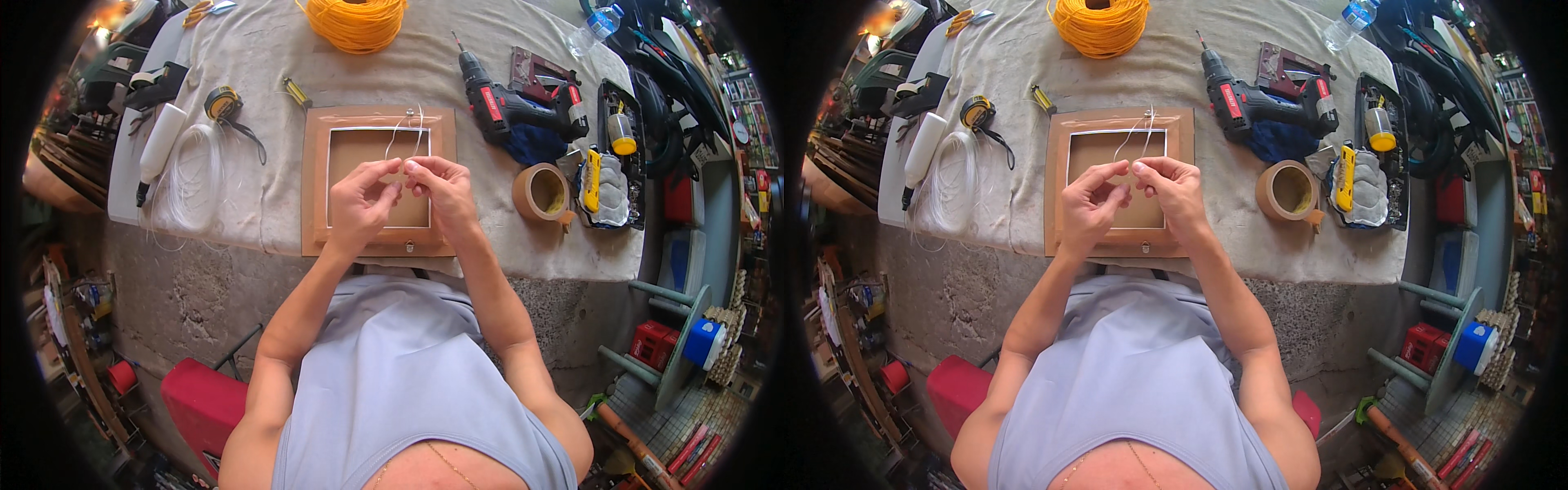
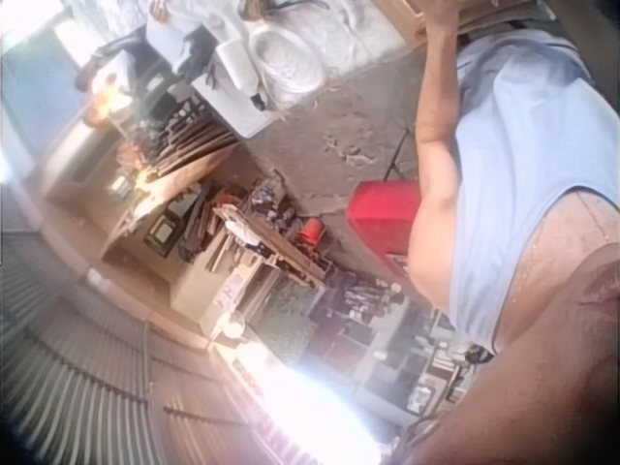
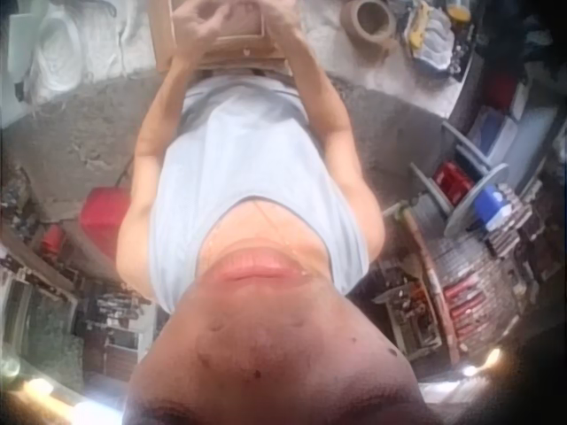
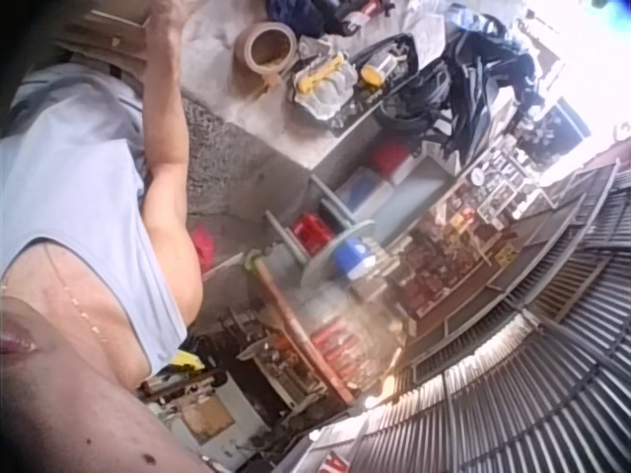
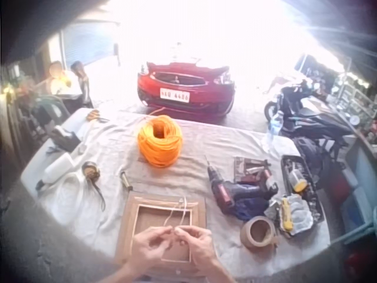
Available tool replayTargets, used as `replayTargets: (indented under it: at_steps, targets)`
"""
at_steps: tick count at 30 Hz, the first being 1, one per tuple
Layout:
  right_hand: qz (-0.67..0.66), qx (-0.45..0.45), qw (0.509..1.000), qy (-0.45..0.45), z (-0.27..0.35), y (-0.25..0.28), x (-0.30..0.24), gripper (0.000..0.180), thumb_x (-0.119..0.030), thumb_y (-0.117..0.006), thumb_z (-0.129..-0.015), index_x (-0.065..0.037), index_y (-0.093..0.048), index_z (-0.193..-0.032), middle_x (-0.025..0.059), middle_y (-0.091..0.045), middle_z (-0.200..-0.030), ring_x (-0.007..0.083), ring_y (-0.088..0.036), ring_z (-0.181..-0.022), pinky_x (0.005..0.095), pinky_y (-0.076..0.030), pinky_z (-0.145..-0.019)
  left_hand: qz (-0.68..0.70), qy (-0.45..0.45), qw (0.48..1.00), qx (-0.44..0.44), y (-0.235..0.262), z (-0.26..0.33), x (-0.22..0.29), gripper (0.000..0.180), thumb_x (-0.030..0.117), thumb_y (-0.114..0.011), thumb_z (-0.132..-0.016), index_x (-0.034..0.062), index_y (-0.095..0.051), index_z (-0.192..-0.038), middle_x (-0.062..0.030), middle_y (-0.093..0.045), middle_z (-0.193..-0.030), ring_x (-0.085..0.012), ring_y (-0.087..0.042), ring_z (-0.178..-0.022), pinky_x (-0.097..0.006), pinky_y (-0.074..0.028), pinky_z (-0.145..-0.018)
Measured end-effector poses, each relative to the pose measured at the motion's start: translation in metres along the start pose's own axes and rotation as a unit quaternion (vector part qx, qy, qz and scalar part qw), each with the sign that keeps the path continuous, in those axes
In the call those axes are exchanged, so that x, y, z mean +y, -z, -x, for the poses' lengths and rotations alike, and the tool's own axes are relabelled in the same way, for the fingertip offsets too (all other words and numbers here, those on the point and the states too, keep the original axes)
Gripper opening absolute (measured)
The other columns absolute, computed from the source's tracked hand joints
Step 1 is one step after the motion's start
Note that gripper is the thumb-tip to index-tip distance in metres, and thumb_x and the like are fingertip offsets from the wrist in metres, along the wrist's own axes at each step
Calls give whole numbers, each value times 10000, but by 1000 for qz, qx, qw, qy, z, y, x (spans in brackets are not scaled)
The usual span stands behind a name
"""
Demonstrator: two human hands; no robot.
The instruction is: The person measures a wooden picture frame, drills two holes in the back, and installs metal hanging hardware. They then thread a white cord through the hardware and tie it to create a hanging loop.
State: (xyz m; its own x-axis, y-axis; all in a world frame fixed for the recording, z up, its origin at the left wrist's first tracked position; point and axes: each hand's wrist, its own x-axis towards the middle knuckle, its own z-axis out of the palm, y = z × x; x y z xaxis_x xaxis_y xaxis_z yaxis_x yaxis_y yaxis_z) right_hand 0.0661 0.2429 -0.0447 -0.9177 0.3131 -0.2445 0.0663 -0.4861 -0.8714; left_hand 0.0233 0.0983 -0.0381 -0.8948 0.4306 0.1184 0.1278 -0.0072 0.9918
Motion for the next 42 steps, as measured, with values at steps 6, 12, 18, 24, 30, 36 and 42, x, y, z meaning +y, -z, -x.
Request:
replayTargets:
  at_steps: [6, 12, 18, 24, 30, 36, 42]
  targets:
    - [-31, 0, 1000, -5, 2, 0, 1, 150, -101, -705, -832, 26, -701, -912, 54, -671, -753, 78, -586, -657, 198, -446, -575, -34, -34, 998, -37, 5, -2, 0, 334, -89, -628, -796, 11, -653, -1114, -107, -681, -997, -107, -664, -669, -215, -531, -575]
    - [-39, -22, 999, -21, 5, -3, -2, 167, -104, -699, -836, 35, -694, -930, 60, -676, -753, 85, -599, -680, 210, -450, -584, -30, -61, 998, 9, -4, -3, -5, 286, -74, -637, -802, 16, -647, -1074, -98, -694, -882, -93, -662, -675, -213, -522, -566]
    - [89, 70, 987, 116, 11, -9, 9, 148, -86, -647, -866, 26, -671, -960, 53, -667, -830, 93, -612, -731, 224, -471, -613, 2, 36, 997, 67, -10, 6, 0, 297, -61, -645, -799, 52, -554, -1059, -58, -653, -770, -53, -585, -607, -199, -442, -503]
    - [322, 38, 879, 349, 15, 10, 23, 215, -17, -698, -771, -83, -684, -975, 36, -583, -822, 122, -563, -675, 258, -454, -582, 159, 135, 974, 86, -11, 27, 1, 465, -77, -641, -784, 107, -437, -1159, -47, -614, -721, -55, -524, -559, -197, -380, -454]
    - [407, -38, 803, 433, 21, 10, 22, 299, 43, -740, -704, -85, -718, -973, 58, -567, -819, 142, -543, -649, 256, -424, -500, 250, 198, 942, 102, -6, 27, 11, 459, -73, -646, -780, 124, -425, -1131, -53, -616, -718, -37, -495, -539, -176, -314, -423]
    - [417, -56, 794, 438, 18, 11, 23, 234, -15, -721, -743, -73, -684, -967, 48, -559, -787, 206, -552, -679, 317, -466, -573, 252, 230, 939, 44, -3, 26, 16, 505, -55, -671, -777, 115, -427, -1185, -37, -623, -745, -36, -516, -592, -160, -328, -440]
    - [377, -32, 842, 385, 22, 8, 20, 162, -11, -698, -752, -47, -642, -900, 85, -583, -886, 241, -565, -756, 352, -471, -651, -388, -139, 910, -47, 12, 36, 11, 816, 330, -798, -700, 61, -382, -1348, -163, -585, -1098, -314, -515, -1135, -426, -404, -978]
